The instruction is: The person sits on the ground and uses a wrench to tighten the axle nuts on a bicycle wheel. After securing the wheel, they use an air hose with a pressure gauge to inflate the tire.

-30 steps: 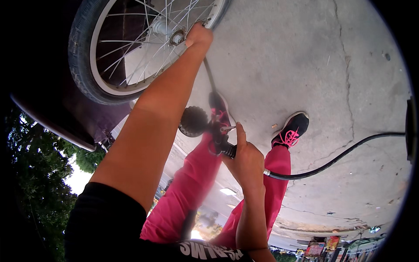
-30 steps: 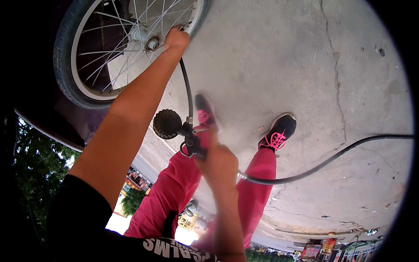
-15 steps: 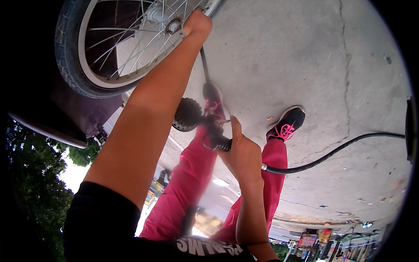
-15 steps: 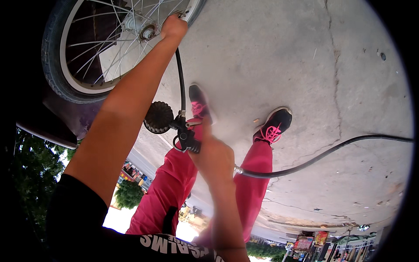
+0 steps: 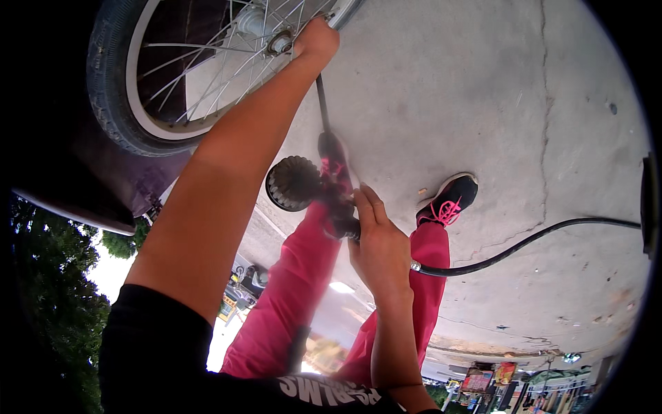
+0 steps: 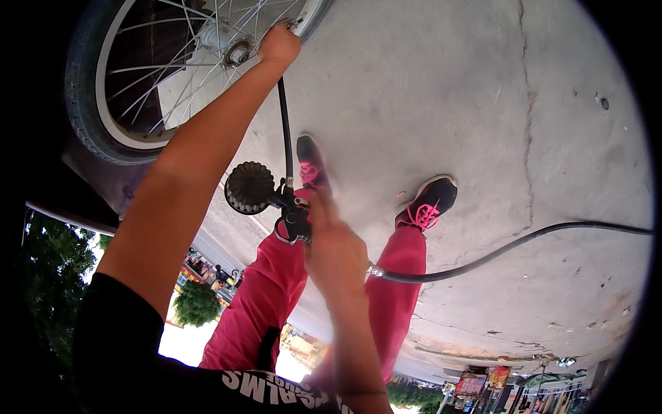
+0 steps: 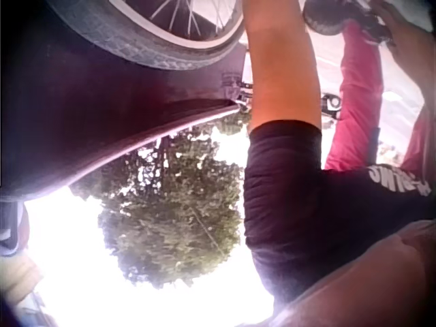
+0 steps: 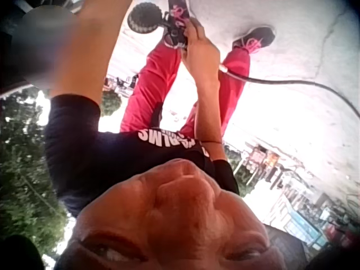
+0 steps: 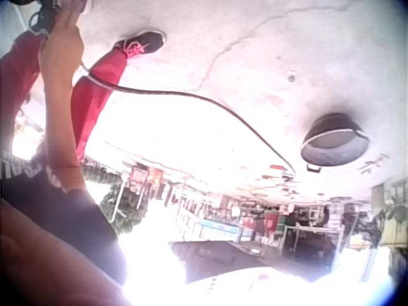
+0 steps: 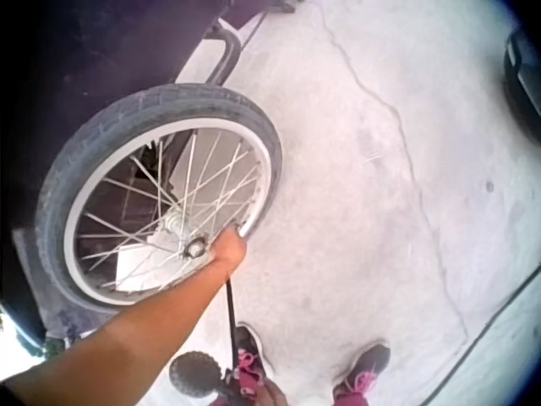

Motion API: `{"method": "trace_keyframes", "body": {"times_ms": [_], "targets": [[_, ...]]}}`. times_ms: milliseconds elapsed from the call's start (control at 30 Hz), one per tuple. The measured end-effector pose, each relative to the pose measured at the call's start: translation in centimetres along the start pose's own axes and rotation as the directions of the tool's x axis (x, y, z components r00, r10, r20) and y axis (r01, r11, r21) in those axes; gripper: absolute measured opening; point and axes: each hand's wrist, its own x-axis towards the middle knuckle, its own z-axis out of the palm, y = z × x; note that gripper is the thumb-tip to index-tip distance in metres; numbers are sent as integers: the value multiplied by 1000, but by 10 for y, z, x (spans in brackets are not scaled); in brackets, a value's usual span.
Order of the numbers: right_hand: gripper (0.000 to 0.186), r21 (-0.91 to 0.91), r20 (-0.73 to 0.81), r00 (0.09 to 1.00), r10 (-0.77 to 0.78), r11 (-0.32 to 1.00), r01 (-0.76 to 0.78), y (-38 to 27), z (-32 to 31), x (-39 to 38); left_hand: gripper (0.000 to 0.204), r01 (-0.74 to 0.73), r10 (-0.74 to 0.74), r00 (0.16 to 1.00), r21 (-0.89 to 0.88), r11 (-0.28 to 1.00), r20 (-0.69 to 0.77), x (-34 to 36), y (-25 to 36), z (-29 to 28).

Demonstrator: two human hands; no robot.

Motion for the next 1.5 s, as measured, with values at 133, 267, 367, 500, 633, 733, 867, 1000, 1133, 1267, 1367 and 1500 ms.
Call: {"method": "trace_keyframes", "body": {"times_ms": [133,267,367,500,633,733,867,1000,1133,1267,1367,1500], "targets": [[61,-27,-47,997,-55,998,53,3,6,2,34,5,-5,1000,-22,1000,-28,0,4,0],[60,-2,-26,999,-41,999,41,-1,12,3,32,17,-17,999,-13,1000,-28,-2,6,-2],[59,41,3,1000,17,999,-17,-2,10,2,32,11,-12,1000,-24,1000,-15,-4,7,-2],[56,16,-39,999,12,1000,-11,-3,10,1,32,-8,7,1000,-38,999,-17,0,3,-1],[53,3,-54,998,24,1000,-24,-2,12,3,32,-30,29,999,-49,998,-38,1,3,0],[51,-11,-47,998,34,999,-35,-2,15,4,32,-27,25,999,-66,997,-35,-2,4,-1],[45,148,33,999,-13,989,8,8,8,11,33,-3,2,1000,-97,995,-10,-2,4,-1],[42,558,159,986,-46,828,-52,28,-22,28,37,19,-14,999,-116,993,50,-4,7,-3],[42,797,341,940,19,525,-299,43,-46,30,36,19,-21,1000,-139,990,-9,-7,4,-1],[50,858,354,935,-16,403,-318,60,-45,33,37,-30,23,999,-176,984,-41,-6,1,2],[43,884,328,945,10,350,-310,56,-47,35,37,-28,21,999,-168,985,-47,-4,1,3],[38,897,319,947,43,308,-316,60,-44,35,35,-25,15,998,-178,984,-54,-4,2,4]]}}
